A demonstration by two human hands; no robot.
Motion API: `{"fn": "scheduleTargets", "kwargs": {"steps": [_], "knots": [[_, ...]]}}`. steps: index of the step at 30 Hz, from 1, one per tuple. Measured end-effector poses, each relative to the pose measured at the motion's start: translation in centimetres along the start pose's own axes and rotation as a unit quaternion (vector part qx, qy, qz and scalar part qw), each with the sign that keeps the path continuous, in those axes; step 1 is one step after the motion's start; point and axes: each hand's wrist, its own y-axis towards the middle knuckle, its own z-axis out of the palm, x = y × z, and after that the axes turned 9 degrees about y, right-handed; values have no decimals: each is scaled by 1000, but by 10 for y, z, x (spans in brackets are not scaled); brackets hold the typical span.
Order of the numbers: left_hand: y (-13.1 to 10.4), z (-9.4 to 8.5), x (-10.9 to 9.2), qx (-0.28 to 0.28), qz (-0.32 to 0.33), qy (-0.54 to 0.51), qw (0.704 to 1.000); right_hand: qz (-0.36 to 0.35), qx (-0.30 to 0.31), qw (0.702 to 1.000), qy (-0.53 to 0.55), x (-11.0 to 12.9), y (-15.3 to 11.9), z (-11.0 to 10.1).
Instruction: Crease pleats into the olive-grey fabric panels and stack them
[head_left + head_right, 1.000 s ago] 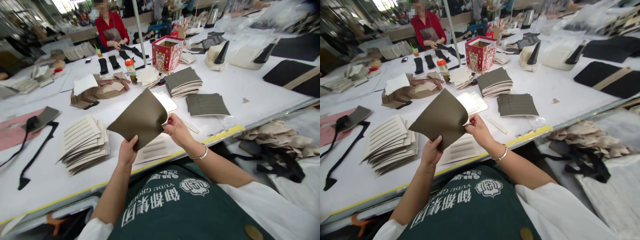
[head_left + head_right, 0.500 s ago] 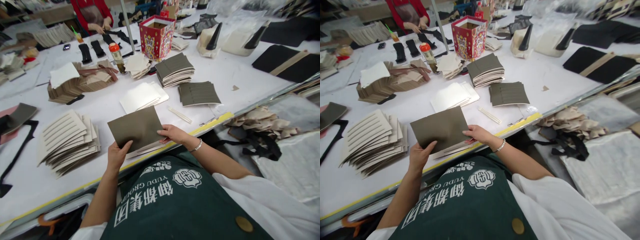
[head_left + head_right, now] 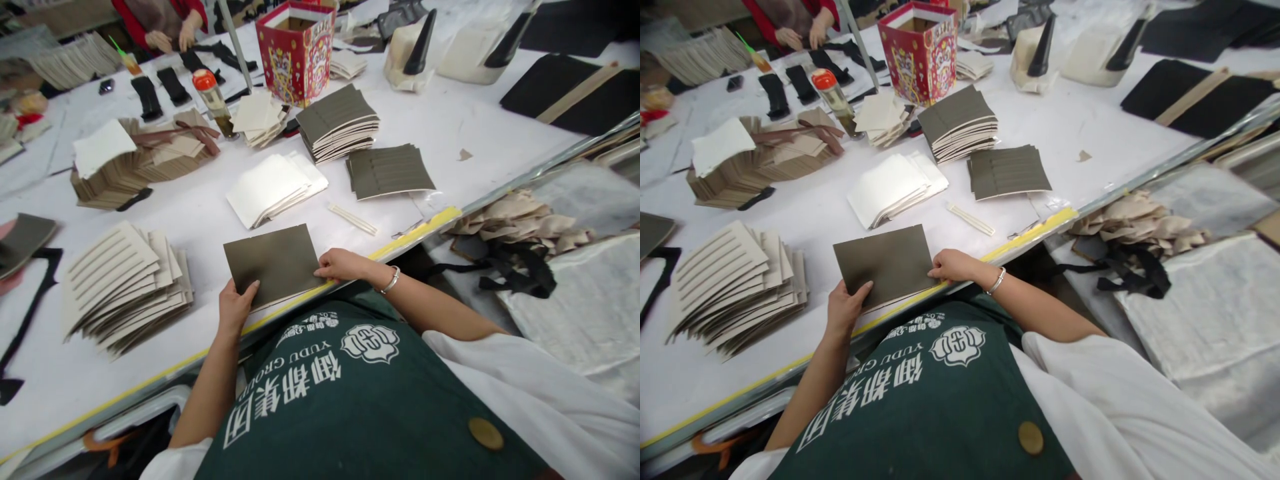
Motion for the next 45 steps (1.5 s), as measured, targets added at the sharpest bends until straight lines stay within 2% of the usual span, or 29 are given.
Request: {"fn": "scheduleTargets", "kwargs": {"steps": [7,14,22,29,33,36,39,45], "knots": [[1,1,1,5,9,14,1000,3,30,999,-20,0,6,-3],[1,3,7,-1,19,42,999,0,24,999,-31,-1,4,-4],[-4,3,1,-23,19,60,998,-11,16,998,-63,-2,7,-4],[-3,6,6,-29,18,65,997,-19,6,993,-115,-1,9,-1],[-6,2,3,-16,23,77,997,-16,-25,985,-172,3,8,2],[-9,-8,2,21,31,88,995,-13,-26,983,-182,8,4,3],[-12,-16,6,66,31,41,997,-7,-17,984,-180,10,2,4],[-14,-18,24,81,-21,-71,994,-7,-8,984,-180,6,4,8]]}}
